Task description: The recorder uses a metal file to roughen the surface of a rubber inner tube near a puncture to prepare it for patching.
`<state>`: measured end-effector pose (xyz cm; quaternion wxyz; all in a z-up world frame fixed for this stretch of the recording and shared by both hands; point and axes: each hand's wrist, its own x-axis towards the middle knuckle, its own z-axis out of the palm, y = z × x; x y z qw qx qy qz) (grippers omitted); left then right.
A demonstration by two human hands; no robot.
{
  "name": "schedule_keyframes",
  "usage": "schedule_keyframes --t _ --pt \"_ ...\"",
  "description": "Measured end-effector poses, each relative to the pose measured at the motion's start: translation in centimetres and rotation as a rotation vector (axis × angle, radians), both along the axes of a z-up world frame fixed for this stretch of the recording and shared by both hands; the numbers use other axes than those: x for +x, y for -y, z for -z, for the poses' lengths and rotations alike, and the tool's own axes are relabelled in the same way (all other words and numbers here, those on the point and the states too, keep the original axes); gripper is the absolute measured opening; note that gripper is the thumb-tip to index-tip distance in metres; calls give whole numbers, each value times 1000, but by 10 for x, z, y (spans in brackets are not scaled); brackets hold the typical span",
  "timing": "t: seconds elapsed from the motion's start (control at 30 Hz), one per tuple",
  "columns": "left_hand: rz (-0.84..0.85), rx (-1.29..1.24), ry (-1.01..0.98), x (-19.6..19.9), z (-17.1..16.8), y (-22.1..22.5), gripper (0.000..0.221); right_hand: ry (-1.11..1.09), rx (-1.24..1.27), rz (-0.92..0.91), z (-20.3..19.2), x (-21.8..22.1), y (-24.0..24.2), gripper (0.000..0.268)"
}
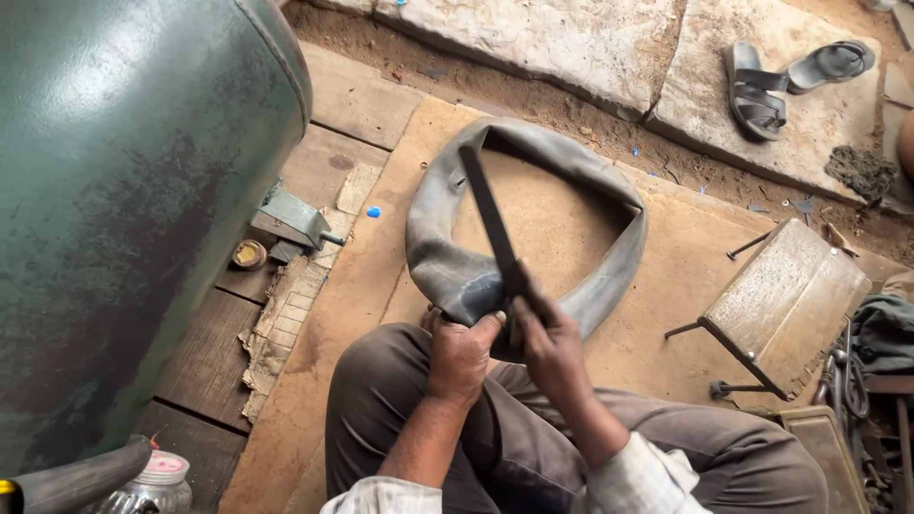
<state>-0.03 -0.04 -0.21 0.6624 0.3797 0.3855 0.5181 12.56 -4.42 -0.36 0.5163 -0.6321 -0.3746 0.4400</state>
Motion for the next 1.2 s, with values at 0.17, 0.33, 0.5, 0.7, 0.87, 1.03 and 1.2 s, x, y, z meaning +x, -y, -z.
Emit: schedule_keyframes --t 0.17,0.33,0.5,0.7,0.87,1.03,1.2 --pt "170 -132 315 -5 2 4 35 -83 40 67 24 42 18 43" --pt "103 -343 485 -7 -3 -3 57 -131 -163 90 54 84 49 28" --pt "-77 -562 423 -1 6 -12 73 -190 -240 109 79 89 46 26" --pt "-25 -524 488 0 16 -12 79 -229 -336 154 110 93 43 29" --pt "38 -477 526 9 2 -17 67 -259 -389 140 117 95 39 31" --pt "62 -475 486 9 4 -19 68 -275 -425 132 118 93 35 34" --pt "63 -473 435 8 17 -21 69 -268 -451 120 113 90 32 36"
